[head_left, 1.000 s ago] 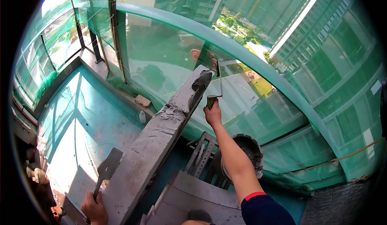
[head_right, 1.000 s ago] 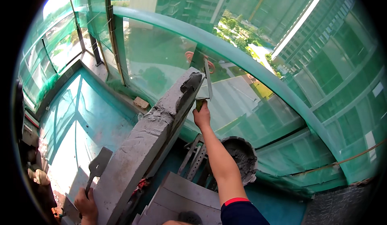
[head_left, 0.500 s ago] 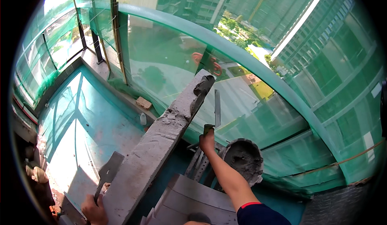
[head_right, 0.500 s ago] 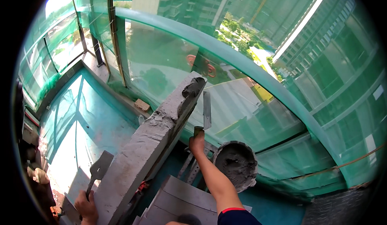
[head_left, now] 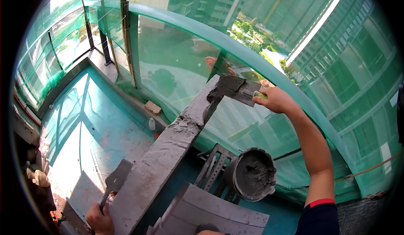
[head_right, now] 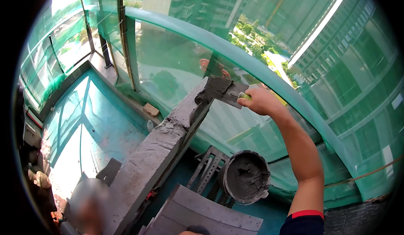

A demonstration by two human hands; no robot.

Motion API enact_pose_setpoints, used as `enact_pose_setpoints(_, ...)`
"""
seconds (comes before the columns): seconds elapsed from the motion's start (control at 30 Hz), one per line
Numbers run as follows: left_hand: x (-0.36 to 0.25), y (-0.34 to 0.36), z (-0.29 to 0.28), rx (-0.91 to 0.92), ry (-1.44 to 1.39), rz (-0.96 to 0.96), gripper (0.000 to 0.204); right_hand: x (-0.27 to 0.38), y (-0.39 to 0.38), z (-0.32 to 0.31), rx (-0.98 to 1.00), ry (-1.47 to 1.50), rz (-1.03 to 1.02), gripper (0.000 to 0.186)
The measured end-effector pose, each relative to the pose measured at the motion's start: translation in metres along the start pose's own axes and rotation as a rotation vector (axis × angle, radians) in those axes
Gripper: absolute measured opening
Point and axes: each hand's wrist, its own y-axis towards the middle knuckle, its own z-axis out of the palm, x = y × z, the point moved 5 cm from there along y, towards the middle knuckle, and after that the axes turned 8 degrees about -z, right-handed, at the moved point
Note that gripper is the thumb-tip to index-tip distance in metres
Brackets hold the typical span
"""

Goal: The person applies mortar to the top of a low concrete block wall using two different sized trowels, picking up mortar from a bucket on a metal scaffold and spreading it along the wall edge.

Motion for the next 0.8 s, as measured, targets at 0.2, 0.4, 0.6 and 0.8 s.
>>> enact_pose_setpoints(0.2,-0.012,0.004,-0.005,-0.014,0.010,0.027,0.037,-0.053,0.023,-0.008,-0.097,-0.028,0.194,0.045)
enact_pose_setpoints(0.4,-0.008,0.003,-0.009,-0.017,0.007,0.041,0.034,-0.031,0.015,0.002,0.067,0.345,0.152,0.042)
enact_pose_setpoints(0.6,-0.009,0.004,-0.010,0.037,-0.027,-0.009,0.033,-0.031,0.050,-0.008,0.036,0.151,0.180,0.040)
enact_pose_setpoints(0.8,-0.009,0.004,-0.008,0.027,0.001,-0.011,0.033,-0.068,0.063,0.015,0.091,0.508,0.384,0.040)
